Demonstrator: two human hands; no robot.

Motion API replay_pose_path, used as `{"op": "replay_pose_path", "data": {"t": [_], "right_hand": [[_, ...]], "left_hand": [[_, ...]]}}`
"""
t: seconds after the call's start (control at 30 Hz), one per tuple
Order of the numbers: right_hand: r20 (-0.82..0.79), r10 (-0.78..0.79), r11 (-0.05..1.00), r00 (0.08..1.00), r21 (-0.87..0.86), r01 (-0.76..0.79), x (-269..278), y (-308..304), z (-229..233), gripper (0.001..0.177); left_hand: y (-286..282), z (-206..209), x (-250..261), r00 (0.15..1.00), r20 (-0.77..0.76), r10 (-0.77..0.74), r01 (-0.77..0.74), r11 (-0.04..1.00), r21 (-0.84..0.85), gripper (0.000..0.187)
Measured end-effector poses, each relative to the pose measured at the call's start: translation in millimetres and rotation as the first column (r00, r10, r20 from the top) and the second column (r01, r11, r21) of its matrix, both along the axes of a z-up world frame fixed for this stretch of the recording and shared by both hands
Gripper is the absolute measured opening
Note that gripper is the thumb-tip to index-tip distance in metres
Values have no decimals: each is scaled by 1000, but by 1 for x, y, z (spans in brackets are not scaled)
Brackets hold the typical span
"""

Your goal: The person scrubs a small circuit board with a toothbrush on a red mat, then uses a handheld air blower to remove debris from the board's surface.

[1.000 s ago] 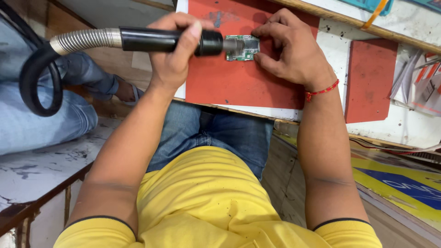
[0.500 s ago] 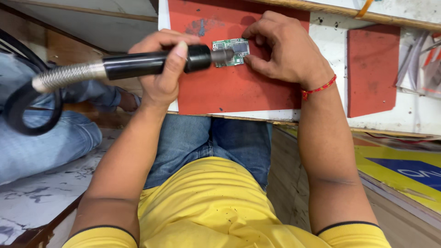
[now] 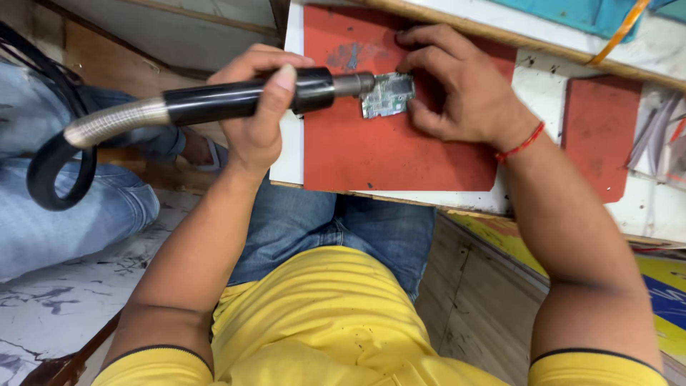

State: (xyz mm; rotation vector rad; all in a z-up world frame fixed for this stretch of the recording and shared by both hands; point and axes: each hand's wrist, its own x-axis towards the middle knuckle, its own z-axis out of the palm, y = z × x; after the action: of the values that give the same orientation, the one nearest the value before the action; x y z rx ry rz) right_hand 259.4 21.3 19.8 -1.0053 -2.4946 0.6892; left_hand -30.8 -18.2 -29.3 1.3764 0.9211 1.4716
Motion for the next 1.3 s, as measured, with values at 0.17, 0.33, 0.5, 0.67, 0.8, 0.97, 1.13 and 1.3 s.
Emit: {"op": "replay_pose_path", "data": {"t": [0.17, 0.33, 0.5, 0.67, 0.8, 0.97, 1.13, 1.3], "right_hand": [[-27, 48, 999, 998, -6, -48, 7, 14, -1, 38], [20, 72, 995, 997, -70, -71, 30, 4, -1, 42], [3, -18, 998, 1000, -63, 18, 33, -4, -5, 41], [-16, -106, 993, 994, 44, 106, 25, -16, -14, 45], [-3, -104, 995, 995, 9, 104, 34, -14, -14, 41], [-42, -3, 998, 999, -59, 0, 41, 1, -8, 38], [-34, 30, 999, 999, -40, -32, 46, 5, -8, 40], [-28, 28, 998, 999, -51, -30, 47, 9, -9, 41]], "left_hand": [[3, 10, 1, 999, 34, -42, 44, 997, -70, 23], [-8, 11, 16, 1000, 0, -9, 9, 994, -106, 23], [-2, 11, 25, 997, -44, -61, 60, 998, -25, 23], [-7, 12, 22, 991, -124, -56, 60, 998, 26, 23], [-10, 10, 29, 992, -123, -24, 32, 998, 59, 24], [-7, 14, 27, 984, -170, -59, 76, 993, 94, 23], [-2, 15, 27, 967, -228, -116, 153, 976, 153, 23], [1, 18, 25, 972, -177, -153, 171, 981, 94, 20]]}}
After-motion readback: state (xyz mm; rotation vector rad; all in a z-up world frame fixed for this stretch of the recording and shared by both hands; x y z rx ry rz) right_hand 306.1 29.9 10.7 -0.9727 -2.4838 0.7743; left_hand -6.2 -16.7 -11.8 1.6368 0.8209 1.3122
